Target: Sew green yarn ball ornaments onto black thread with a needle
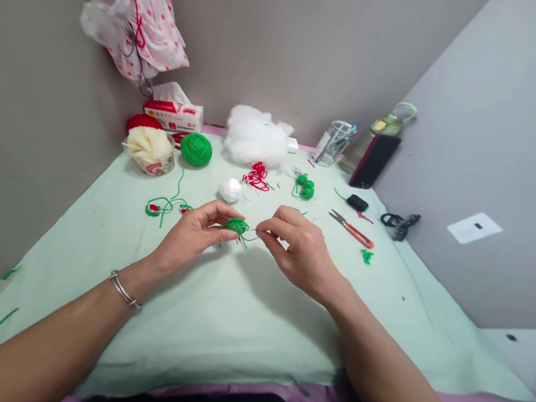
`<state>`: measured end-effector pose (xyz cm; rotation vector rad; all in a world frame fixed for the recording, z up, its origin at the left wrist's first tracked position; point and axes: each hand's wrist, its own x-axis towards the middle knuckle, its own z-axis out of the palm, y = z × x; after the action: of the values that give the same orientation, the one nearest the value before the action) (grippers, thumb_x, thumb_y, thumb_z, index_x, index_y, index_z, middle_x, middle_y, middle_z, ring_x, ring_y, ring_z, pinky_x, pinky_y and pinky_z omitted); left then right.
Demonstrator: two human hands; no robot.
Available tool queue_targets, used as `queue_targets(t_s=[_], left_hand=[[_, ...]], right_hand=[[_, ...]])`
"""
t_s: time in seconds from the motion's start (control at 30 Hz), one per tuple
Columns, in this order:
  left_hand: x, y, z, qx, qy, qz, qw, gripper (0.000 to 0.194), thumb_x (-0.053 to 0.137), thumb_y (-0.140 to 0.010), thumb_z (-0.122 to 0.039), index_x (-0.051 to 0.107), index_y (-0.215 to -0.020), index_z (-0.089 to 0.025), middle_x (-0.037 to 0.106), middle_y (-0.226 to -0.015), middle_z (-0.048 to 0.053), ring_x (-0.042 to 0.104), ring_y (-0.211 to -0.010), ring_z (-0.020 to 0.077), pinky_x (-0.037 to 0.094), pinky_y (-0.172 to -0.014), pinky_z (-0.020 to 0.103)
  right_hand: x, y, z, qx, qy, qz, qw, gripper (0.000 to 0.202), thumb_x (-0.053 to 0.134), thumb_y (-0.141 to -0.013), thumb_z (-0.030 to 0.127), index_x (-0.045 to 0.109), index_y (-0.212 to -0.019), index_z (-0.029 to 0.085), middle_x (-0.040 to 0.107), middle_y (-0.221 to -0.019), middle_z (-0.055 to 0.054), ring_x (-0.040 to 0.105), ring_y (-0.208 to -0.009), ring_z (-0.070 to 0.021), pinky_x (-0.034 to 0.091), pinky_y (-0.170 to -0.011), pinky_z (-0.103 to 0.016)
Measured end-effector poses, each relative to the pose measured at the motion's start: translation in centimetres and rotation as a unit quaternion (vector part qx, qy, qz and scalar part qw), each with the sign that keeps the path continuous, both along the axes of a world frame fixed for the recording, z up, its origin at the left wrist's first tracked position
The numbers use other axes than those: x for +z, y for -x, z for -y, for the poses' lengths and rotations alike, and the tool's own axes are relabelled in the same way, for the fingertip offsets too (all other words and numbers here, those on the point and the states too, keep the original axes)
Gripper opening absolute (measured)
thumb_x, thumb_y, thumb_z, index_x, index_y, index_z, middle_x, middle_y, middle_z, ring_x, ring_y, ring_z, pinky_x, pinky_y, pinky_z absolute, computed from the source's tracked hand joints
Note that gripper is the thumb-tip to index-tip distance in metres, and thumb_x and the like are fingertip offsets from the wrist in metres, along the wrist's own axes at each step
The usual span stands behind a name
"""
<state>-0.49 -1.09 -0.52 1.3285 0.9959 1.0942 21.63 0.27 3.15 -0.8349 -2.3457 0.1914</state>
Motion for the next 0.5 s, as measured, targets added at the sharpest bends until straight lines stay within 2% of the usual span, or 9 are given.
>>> queue_targets(t_s=[0.2,0.5], left_hand=[[0.22,0.03,-0.06,0.001,-0.007,-0.008,1.0,0.026,0.078,-0.079,-0.028,0.069,-0.103,-0.022,0.069,-0.102,0.003,0.062,-0.099,0.0196,0.047,-0.083,0.031],[0.43,0.04,0.08,0.006,-0.005,-0.007,1.0,0.026,0.079,-0.077,-0.029,0.07,-0.101,-0.022,0.069,-0.102,0.003,0.063,-0.097,0.0194,0.049,-0.083,0.031]], right_hand=[[0.43,-0.18,-0.1,0.013,0.077,-0.053,0.996,0.012,0.061,-0.094,0.012,0.07,-0.088,0.018,0.055,-0.076,-0.001,0.053,-0.069,-0.0122,0.038,-0.062,-0.025],[0.51,-0.13,0.08,0.014,0.054,-0.031,0.998,0.014,0.059,-0.094,0.011,0.068,-0.087,0.017,0.055,-0.077,-0.002,0.052,-0.071,-0.0133,0.038,-0.064,-0.026]])
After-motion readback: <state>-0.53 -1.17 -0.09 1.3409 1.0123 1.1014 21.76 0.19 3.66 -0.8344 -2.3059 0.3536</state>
